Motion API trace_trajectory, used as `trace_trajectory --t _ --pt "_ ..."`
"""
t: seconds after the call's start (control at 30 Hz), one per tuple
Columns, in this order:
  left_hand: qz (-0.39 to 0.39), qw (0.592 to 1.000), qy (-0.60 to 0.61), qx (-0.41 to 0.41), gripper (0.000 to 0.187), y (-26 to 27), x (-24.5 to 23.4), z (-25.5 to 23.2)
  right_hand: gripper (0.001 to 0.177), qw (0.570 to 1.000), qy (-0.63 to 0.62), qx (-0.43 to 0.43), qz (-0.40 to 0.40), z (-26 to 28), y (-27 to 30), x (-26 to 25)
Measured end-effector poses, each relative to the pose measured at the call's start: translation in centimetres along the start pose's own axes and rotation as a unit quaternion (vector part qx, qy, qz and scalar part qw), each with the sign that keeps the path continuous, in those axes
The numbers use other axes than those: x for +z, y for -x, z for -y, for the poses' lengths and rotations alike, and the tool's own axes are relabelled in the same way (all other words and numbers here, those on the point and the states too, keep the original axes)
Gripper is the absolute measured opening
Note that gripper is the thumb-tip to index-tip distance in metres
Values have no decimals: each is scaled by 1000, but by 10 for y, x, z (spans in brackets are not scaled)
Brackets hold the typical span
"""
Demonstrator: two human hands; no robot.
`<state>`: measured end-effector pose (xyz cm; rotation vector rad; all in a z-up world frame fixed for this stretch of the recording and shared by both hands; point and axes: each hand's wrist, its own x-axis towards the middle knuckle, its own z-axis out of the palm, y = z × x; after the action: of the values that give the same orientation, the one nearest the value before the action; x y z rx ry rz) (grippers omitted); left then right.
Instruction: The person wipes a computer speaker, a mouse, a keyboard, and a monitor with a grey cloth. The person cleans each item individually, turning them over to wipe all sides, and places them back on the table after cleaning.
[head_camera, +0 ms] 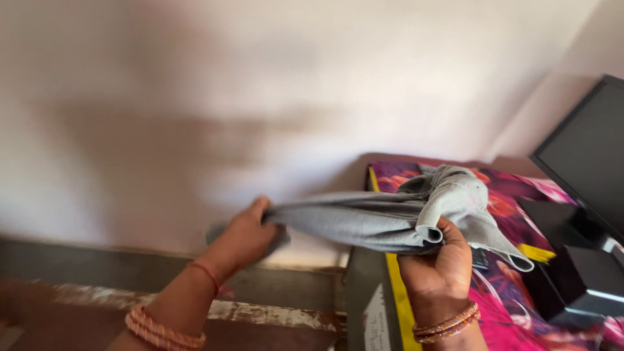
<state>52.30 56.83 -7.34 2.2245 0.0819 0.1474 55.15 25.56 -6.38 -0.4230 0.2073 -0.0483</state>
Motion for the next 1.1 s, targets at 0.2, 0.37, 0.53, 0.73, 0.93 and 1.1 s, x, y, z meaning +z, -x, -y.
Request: trace_trajectory --t 0.2,0.37,0.53,0.73,0.93,1.1 --pt "51 957 282 51 33 -77 48 -72 22 998 -9 -61 -17 41 -26 -59" --pt "125 910 368 148 33 -125 112 -108 33 979 67 -163 -104 60 -7 -71" --pt "222 850 404 256 33 -169 162 -136 42 932 115 -225 -259 68 1 -82" --pt "314 828 304 352 38 -220 191 -159 58 868 287 -117 -388 69 2 -98" --pt "385 759 312 422 35 -244 237 -164 37 236 827 -5 -511 56 30 -109" --pt "483 716 319 389 32 -235 268 -168 87 202 856 -307 -364 38 -16 -29"
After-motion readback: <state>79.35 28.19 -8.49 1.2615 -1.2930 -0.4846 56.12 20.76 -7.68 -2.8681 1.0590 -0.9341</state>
